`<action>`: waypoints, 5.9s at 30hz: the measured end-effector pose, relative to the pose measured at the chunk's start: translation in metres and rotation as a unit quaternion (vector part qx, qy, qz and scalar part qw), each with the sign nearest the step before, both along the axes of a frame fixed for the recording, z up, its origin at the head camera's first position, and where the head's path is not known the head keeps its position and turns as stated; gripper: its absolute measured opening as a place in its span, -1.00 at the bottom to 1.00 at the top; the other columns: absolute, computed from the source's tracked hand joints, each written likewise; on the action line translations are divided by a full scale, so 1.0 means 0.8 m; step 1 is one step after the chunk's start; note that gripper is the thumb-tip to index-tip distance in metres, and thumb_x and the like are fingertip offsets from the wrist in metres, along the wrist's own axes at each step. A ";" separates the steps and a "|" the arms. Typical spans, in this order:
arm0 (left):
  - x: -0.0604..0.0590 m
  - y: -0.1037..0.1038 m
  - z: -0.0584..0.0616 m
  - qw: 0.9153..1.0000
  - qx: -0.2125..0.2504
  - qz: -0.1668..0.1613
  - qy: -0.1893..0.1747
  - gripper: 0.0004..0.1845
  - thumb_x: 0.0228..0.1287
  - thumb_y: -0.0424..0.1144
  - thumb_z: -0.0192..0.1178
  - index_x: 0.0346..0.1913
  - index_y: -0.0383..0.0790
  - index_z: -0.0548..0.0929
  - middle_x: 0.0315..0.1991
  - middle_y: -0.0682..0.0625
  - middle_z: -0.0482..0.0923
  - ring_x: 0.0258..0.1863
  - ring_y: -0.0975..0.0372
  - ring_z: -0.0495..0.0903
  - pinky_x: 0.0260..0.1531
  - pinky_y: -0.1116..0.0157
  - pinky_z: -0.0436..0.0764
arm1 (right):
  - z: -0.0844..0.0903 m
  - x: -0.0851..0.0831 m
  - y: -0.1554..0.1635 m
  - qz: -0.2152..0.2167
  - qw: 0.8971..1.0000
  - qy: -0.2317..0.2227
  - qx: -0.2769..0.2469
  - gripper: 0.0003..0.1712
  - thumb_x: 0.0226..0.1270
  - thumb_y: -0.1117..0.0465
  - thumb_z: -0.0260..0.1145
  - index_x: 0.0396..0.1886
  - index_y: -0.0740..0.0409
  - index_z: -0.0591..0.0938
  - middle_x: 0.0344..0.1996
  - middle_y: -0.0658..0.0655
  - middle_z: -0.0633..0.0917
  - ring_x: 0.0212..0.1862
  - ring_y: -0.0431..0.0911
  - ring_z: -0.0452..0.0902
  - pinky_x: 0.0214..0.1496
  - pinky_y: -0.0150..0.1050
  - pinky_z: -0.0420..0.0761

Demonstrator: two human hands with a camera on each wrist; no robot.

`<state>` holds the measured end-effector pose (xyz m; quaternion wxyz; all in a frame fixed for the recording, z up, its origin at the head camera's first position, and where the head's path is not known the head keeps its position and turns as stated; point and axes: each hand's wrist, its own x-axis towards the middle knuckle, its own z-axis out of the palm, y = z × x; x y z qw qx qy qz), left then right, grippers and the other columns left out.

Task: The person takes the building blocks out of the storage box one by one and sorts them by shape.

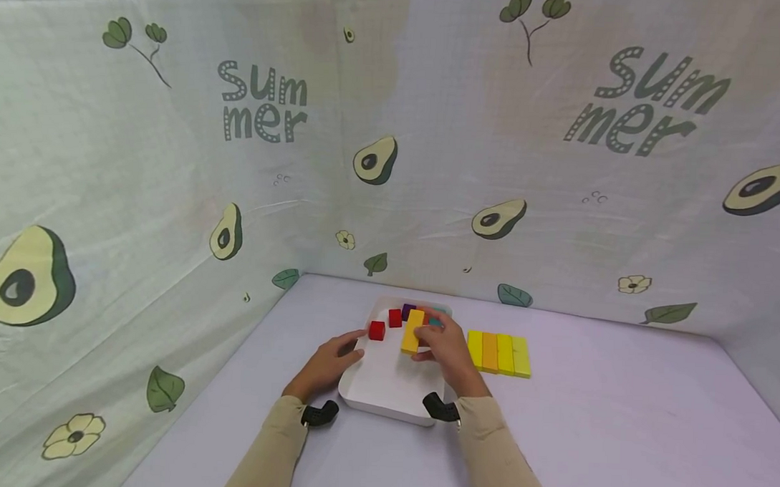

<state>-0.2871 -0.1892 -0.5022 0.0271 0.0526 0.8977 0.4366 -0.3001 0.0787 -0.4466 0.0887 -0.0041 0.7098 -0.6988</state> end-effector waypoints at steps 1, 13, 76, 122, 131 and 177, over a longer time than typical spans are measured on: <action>0.000 0.000 0.000 1.000 0.001 0.000 0.001 -0.45 0.40 0.15 0.17 0.42 0.32 0.43 0.39 0.03 0.41 0.44 -0.02 0.25 0.36 -0.24 0.21 | 0.000 0.001 0.001 -0.001 1.000 0.001 0.002 -0.36 0.45 0.15 0.29 0.46 -0.01 0.35 0.16 0.29 0.55 -0.02 0.11 0.57 -0.04 -0.10 0.71; -0.002 -0.002 -0.001 1.000 0.002 -0.005 0.000 -0.45 0.40 0.16 0.18 0.42 0.33 0.44 0.39 0.03 0.42 0.44 -0.03 0.25 0.35 -0.25 0.21 | 0.001 0.009 0.021 -0.011 1.000 0.014 0.018 -0.34 0.46 0.17 0.28 0.50 0.01 0.31 0.10 0.27 0.63 -0.01 0.09 0.55 -0.03 -0.19 0.70; -0.006 -0.001 -0.001 0.999 0.023 0.021 -0.026 -0.47 0.38 0.16 0.20 0.39 0.35 0.48 0.36 -0.03 0.45 0.41 -0.05 0.30 0.32 -0.28 0.25 | -0.002 0.025 0.183 -0.079 0.991 -0.004 0.107 -0.26 0.55 0.08 0.10 0.62 0.00 0.10 0.49 0.38 0.19 0.29 0.21 0.34 0.05 -0.32 0.64; -0.002 0.001 0.003 0.998 0.041 0.022 -0.037 -0.46 0.36 0.18 0.20 0.39 0.37 0.47 0.37 -0.04 0.44 0.42 -0.06 0.27 0.32 -0.30 0.21 | -0.033 -0.005 0.271 -0.105 0.970 -0.067 0.207 -0.17 0.40 0.24 0.10 0.61 0.18 0.04 0.36 0.51 0.26 0.01 0.15 0.44 -0.28 -0.40 0.64; -0.002 0.001 0.003 0.998 0.034 0.031 -0.037 -0.46 0.37 0.15 0.21 0.39 0.36 0.47 0.37 -0.04 0.44 0.43 -0.07 0.27 0.32 -0.30 0.22 | -0.034 -0.011 0.266 -0.076 0.961 -0.056 0.261 -0.24 0.42 0.23 0.09 0.54 0.37 0.13 0.34 0.56 0.28 0.02 0.17 0.45 -0.33 -0.45 0.57; -0.002 -0.004 0.004 0.999 0.044 0.016 -0.028 -0.47 0.39 0.15 0.19 0.40 0.34 0.46 0.38 -0.03 0.43 0.42 -0.02 0.30 0.34 -0.24 0.24 | -0.031 -0.002 0.247 -0.170 0.944 -0.036 0.279 -0.41 0.47 0.12 0.08 0.37 0.37 0.39 0.04 0.41 0.57 -0.15 0.08 0.54 -0.46 -0.42 0.56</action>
